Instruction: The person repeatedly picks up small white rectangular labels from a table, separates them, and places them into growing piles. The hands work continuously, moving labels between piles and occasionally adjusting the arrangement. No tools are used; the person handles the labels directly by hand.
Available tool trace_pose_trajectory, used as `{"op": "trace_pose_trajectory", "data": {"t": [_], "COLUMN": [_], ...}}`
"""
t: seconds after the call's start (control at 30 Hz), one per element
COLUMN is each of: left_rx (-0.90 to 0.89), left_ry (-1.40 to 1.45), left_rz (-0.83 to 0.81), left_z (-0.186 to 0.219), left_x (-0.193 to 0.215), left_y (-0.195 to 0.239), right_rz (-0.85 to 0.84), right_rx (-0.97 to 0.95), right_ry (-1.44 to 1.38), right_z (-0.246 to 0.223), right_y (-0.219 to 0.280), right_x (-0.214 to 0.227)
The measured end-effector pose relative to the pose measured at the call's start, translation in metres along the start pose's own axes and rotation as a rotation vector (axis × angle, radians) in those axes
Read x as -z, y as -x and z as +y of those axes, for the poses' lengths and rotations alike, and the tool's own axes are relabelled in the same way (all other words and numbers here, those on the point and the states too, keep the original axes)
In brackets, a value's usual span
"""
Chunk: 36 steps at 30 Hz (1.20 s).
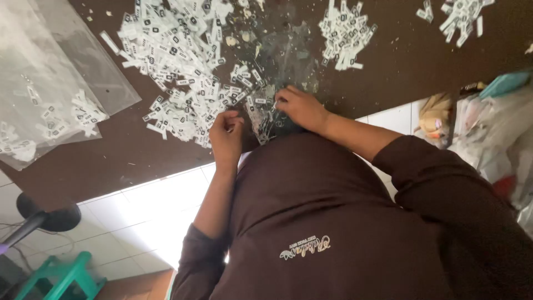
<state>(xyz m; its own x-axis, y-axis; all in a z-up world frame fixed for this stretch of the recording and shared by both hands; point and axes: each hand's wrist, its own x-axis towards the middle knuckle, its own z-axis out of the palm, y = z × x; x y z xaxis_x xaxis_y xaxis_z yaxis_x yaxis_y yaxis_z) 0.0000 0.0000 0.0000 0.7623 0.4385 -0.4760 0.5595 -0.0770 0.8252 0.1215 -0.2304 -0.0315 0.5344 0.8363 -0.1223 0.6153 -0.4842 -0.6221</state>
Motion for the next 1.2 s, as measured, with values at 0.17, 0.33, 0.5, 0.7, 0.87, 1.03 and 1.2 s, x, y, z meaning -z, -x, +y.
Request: {"op": "trace_pose_trajectory", "data": {"t": [0.17,0.33,0.5,0.7,0.87,1.03,1.2], "left_rx": [-0.014,-0.202,-0.513,-0.634,-0.691,-0.752,-0.759], "left_ry": [-0.013,-0.239,-0.586,-0.641,-0.65,-0.715,-0.717], "left_rz": [-0.048,-0.041,-0.094,-0.091,-0.075,-0.082,-0.079], "left_z": [0.015,0.022,0.026,0.024,0.007,-0.003,-0.001], "left_x": [-0.006,-0.009,-0.017,-0.038,-0.044,-0.048,-0.049], "left_y": [-0.003,-0.01,-0.028,-0.034,-0.046,-0.049,-0.048], "right_rz": [0.029,0.019,0.041,-0.079,0.059,0.136,0.346], "right_rx": [-0.015,-0.066,0.02,-0.11,0.086,-0.134,-0.337], "right_ry": [-0.019,-0.083,0.058,0.116,0.1,-0.218,-0.529], "right_z": [0.0,-0.001,-0.002,-0.01,-0.002,0.007,0.038], "right_y": [-0.001,0.001,0.002,0.003,-0.002,-0.031,-0.118], "right_x": [-0.004,0.007,0.007,0.009,0.025,0.043,0.081]}}
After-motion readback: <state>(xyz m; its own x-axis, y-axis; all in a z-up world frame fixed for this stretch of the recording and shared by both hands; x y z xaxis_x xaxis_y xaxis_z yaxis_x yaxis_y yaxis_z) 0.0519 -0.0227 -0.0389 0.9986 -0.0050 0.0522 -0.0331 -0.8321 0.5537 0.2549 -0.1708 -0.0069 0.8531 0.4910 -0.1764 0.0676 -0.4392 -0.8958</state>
